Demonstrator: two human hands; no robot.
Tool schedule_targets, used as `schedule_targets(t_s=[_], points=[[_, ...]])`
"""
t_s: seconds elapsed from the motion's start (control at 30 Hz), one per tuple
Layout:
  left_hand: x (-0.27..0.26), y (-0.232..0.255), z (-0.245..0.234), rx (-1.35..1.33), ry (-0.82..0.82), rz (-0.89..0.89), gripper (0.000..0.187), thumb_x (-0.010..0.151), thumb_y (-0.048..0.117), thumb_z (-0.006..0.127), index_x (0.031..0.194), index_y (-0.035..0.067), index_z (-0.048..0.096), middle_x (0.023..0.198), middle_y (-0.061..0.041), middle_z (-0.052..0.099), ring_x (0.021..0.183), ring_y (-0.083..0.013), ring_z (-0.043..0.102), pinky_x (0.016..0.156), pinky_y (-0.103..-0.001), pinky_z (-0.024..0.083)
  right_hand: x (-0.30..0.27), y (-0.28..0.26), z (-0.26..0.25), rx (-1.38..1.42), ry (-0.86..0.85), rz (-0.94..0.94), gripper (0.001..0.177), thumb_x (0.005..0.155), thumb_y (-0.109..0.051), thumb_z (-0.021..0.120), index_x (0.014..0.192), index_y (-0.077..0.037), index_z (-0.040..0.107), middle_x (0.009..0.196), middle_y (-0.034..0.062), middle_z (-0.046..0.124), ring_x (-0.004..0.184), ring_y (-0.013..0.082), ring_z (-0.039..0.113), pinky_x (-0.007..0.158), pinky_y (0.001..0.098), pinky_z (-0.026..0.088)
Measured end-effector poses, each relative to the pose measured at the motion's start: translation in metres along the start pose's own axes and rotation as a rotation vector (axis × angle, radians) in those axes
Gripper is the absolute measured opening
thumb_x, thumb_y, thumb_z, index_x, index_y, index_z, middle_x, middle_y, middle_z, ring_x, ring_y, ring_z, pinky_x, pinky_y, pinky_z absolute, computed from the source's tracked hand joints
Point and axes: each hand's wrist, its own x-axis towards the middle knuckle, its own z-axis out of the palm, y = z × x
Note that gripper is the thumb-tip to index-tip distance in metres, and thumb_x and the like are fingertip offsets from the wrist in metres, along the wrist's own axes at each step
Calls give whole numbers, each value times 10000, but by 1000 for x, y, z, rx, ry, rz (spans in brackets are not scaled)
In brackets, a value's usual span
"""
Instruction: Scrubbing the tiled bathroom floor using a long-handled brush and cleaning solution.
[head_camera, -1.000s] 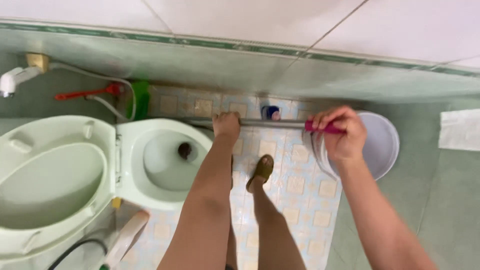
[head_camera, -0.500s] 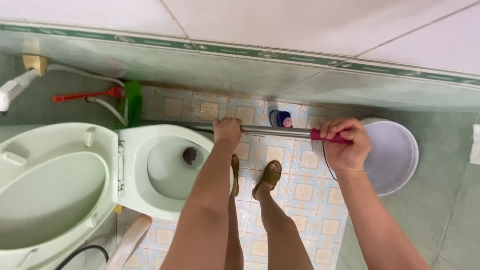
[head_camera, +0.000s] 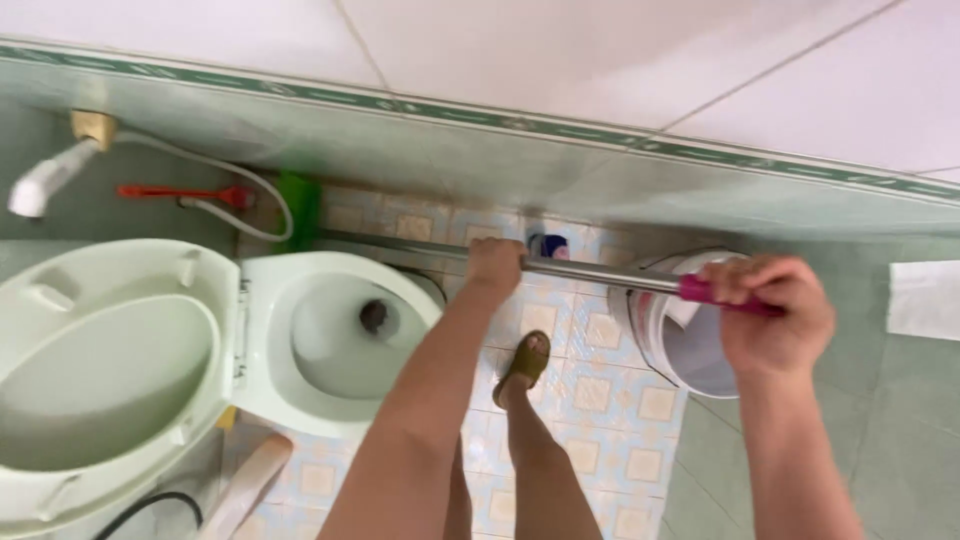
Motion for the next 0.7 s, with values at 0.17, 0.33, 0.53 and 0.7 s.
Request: schedule_targets(t_s=[0.17, 0.33, 0.53, 0.7], points=[[-1, -11, 20, -1, 10, 53, 179, 978, 143, 585, 1048, 168, 747, 1030, -105, 733, 1037, -264, 673, 950, -425, 457, -15, 15, -15, 56, -77, -43, 181, 864, -68, 463, 850, 38, 610, 716, 162, 522, 686, 270, 439, 853, 447, 426], [-10, -34, 54, 19, -32, 55, 191, 973, 105, 579, 998, 155, 761, 1014, -90, 753, 1051, -256, 687, 961, -410, 461, -37, 48, -31, 75, -55, 61, 235, 790, -134, 496, 864, 42, 633, 729, 162, 546, 728, 267, 456, 920, 448, 430], [-2, -28, 74, 51, -30, 52, 165, 942, 127, 602, 979, 169, 757, 1002, -94, 754, 1035, -268, 685, 957, -425, 455, -39, 58, -55, 77, 21, 134, 230, 833, -177, 550, 864, 30, 645, 822, 162, 612, 806, 298, 494, 979, 487, 424], [17, -24, 80, 129, -48, 35, 179, 956, 132, 597, 969, 185, 768, 1019, -81, 756, 1041, -252, 684, 964, -410, 453, -28, 67, -77, 99, 21, 149, 257, 811, -210, 553, 882, 16, 652, 793, 167, 607, 805, 312, 502, 998, 488, 413]])
